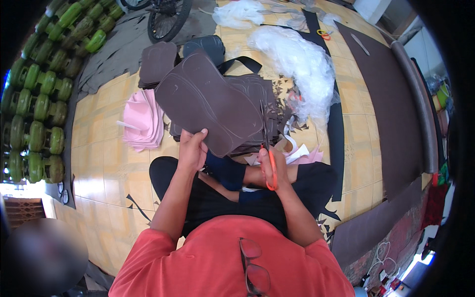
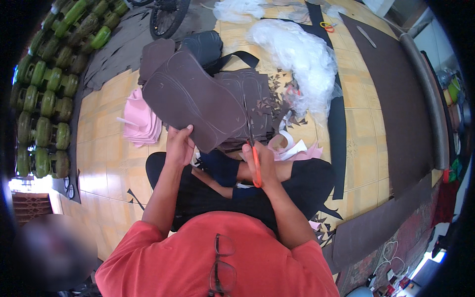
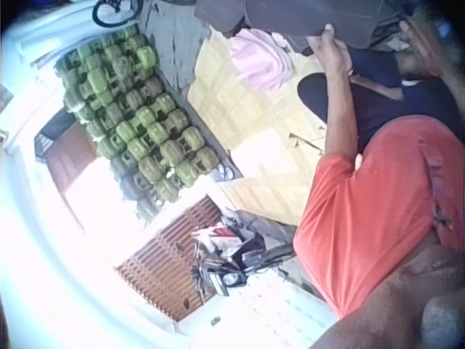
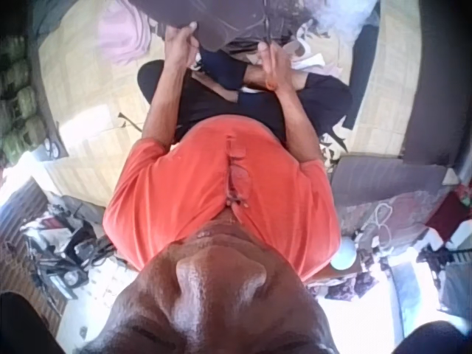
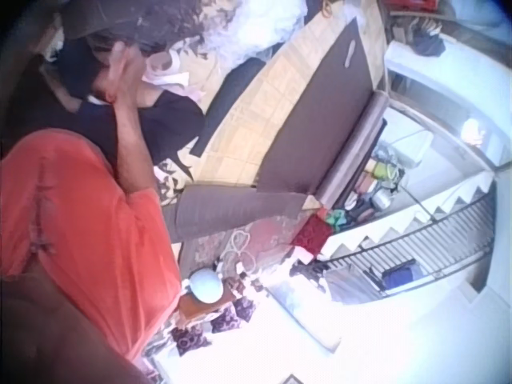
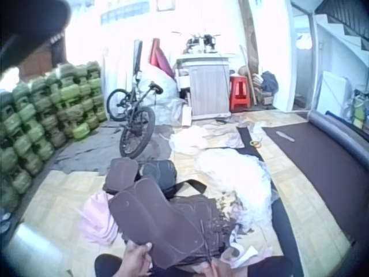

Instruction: The person sits on the floor and uses orange-handled scissors to cut dark brown material into curved shapes. They repeatedly pick up a stack of material, cut along a drawn outline, and place the finished pieces aside.

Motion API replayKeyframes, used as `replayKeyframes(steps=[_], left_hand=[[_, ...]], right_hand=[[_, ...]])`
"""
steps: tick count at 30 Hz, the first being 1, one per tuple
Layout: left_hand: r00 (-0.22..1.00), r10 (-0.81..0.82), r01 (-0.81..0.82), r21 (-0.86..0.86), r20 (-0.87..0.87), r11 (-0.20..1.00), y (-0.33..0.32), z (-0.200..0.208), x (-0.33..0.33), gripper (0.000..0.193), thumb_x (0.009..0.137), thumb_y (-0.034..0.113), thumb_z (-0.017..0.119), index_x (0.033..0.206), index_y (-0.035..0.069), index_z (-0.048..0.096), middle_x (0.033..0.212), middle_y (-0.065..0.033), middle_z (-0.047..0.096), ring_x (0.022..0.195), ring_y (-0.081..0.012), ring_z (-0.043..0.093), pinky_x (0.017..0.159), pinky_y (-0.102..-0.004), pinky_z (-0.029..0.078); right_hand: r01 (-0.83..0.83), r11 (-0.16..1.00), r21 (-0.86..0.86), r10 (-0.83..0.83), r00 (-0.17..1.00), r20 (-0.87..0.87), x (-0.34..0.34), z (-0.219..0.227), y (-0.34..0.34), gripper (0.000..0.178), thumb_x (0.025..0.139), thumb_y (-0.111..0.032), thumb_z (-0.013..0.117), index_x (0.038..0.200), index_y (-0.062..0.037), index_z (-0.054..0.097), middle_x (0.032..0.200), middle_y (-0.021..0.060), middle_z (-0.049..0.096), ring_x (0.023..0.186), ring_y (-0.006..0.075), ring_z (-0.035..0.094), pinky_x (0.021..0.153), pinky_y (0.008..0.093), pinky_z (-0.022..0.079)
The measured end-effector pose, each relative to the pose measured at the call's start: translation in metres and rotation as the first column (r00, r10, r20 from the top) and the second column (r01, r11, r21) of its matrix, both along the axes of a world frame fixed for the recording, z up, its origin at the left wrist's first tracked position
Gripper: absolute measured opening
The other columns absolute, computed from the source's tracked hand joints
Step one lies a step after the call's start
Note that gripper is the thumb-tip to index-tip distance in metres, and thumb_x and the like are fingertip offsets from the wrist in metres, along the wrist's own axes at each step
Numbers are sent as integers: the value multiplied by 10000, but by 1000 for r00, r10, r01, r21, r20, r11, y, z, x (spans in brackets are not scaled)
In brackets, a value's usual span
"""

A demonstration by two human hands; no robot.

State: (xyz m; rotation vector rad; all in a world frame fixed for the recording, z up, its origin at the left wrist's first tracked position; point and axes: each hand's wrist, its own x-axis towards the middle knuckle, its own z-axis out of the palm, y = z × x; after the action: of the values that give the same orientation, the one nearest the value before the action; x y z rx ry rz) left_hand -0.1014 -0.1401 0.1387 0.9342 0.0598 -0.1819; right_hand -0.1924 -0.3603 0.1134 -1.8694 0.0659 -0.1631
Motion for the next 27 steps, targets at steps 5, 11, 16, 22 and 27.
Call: replayKeyframes(steps=[5, 11, 16, 22, 27], left_hand=[[999, -34, 36, 133, -20, 991, 27, 0, 12, 454, 776, -92, 497, 1221, -2, 507, 1125, -84, 594, 1075, -184, 566, 945, -310, 438], [965, -215, 249, 273, -147, 929, 30, 5, -1, 543, 712, -88, 501, 1249, -14, 524, 1119, -66, 610, 1047, -172, 569, 940, -295, 426], [905, -361, 416, 291, -225, 862, 32, 2, -8, 576, 696, -75, 512, 1269, -15, 534, 1149, -67, 609, 1073, -177, 562, 954, -293, 416], [886, -397, 458, 319, -239, 830, 31, 4, -10, 566, 686, -67, 519, 1250, -21, 554, 1144, -66, 617, 1082, -177, 561, 964, -292, 413], [892, -381, 446, 340, -244, 828, 43, 5, 1, 573, 657, -44, 527, 1228, -33, 570, 1114, -71, 634, 1054, -169, 573, 949, -257, 412]], right_hand=[[32, 999, 10, -31, 999, -34, 0, -12, -9, 458, 985, -431, 449, 820, -18, 557, 533, 30, 472, 486, 116, 483, 469, 277, 373], [124, 988, -96, -126, 992, -15, 12, -6, -13, 300, 947, -270, 564, 844, 5, 500, 700, 184, 551, 635, 355, 536, 590, 407, 422], [116, 975, -190, -101, 991, 86, 21, 18, -16, 314, 942, -286, 573, 879, 11, 494, 722, 199, 550, 676, 370, 553, 612, 424, 419], [103, 982, -156, -83, 988, 134, 20, 23, -19, 329, 939, -313, 578, 870, 0, 503, 677, 172, 534, 637, 333, 544, 598, 405, 414], [5, 998, -69, -3, 1000, 25, 20, 20, -32, 393, 929, -349, 603, 747, -15, 506, 578, 100, 464, 554, 194, 470, 541, 342, 381]])
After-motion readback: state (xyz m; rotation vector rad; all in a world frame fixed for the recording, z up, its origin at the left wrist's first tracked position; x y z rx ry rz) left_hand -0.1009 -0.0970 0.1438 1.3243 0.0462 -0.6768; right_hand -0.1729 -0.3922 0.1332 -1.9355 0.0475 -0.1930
